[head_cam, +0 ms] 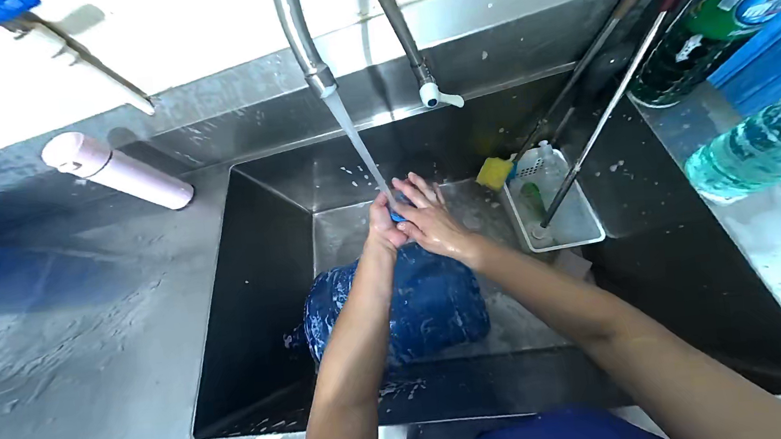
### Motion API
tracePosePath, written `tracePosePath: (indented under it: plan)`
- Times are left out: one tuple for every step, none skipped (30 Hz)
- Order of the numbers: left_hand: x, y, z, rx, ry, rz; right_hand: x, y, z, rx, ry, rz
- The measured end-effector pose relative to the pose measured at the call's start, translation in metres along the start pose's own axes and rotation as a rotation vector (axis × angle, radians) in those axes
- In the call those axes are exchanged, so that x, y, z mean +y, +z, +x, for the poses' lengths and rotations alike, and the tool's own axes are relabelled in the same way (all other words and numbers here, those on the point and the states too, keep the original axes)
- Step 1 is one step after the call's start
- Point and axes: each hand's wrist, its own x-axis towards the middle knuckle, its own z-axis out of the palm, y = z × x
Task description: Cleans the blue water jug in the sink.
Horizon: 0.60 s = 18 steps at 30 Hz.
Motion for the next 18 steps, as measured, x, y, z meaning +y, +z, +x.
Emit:
tracePosePath:
  plan:
    - [0.006, -0.004, -0.001, 0.016, 0.001, 0.041, -0.002, 0.002, -0.003, 0.023, -0.064, 0.010]
    - [0.013, -0.007, -0.004, 0.016, -0.006, 0.094, -0.001, 0.001, -0.007, 0.044, -0.136, 0.025]
    - [0.018, -0.011, -0.007, 0.003, -0.023, 0.138, 0.002, -0.003, -0.010, 0.048, -0.193, 0.034]
    - [0.021, -0.013, -0.009, -0.006, -0.032, 0.175, 0.007, -0.009, -0.012, 0.051, -0.232, 0.028]
    - [0.023, -0.014, -0.010, -0.014, -0.034, 0.188, 0.011, -0.016, -0.012, 0.067, -0.249, 0.011]
    - [0.024, -0.013, -0.012, -0.027, -0.028, 0.168, 0.014, -0.021, -0.009, 0.088, -0.239, -0.007]
    - [0.023, -0.010, -0.013, -0.038, -0.014, 0.136, 0.014, -0.024, -0.006, 0.102, -0.205, -0.015]
    - [0.019, -0.005, -0.013, -0.040, 0.007, 0.119, 0.010, -0.023, -0.001, 0.114, -0.163, -0.014]
    - [0.015, 0.001, -0.013, -0.054, 0.037, 0.111, 0.003, -0.020, 0.004, 0.114, -0.125, 0.017]
    - [0.011, 0.004, -0.012, -0.055, 0.080, 0.114, -0.005, -0.015, 0.011, 0.119, -0.098, 0.072]
    - [0.009, 0.004, -0.010, -0.016, 0.109, 0.104, -0.012, -0.011, 0.017, 0.122, -0.050, 0.164]
    - [0.008, 0.001, -0.006, 0.042, 0.121, 0.096, -0.016, -0.005, 0.025, 0.143, 0.005, 0.257]
    - [0.007, -0.004, -0.003, 0.084, 0.119, 0.103, -0.020, -0.001, 0.035, 0.170, 0.066, 0.319]
    - [0.005, -0.012, -0.001, 0.122, 0.119, 0.124, -0.026, -0.001, 0.046, 0.160, 0.141, 0.333]
    - [0.003, -0.021, 0.001, 0.171, 0.115, 0.143, -0.033, -0.004, 0.057, 0.098, 0.232, 0.323]
    - [-0.002, -0.030, 0.005, 0.249, 0.106, 0.153, -0.041, -0.010, 0.069, 0.007, 0.322, 0.324]
    - [-0.007, -0.036, 0.008, 0.331, 0.093, 0.190, -0.049, -0.016, 0.079, -0.097, 0.403, 0.355]
    - [-0.011, -0.038, 0.010, 0.400, 0.082, 0.269, -0.057, -0.020, 0.088, -0.173, 0.467, 0.422]
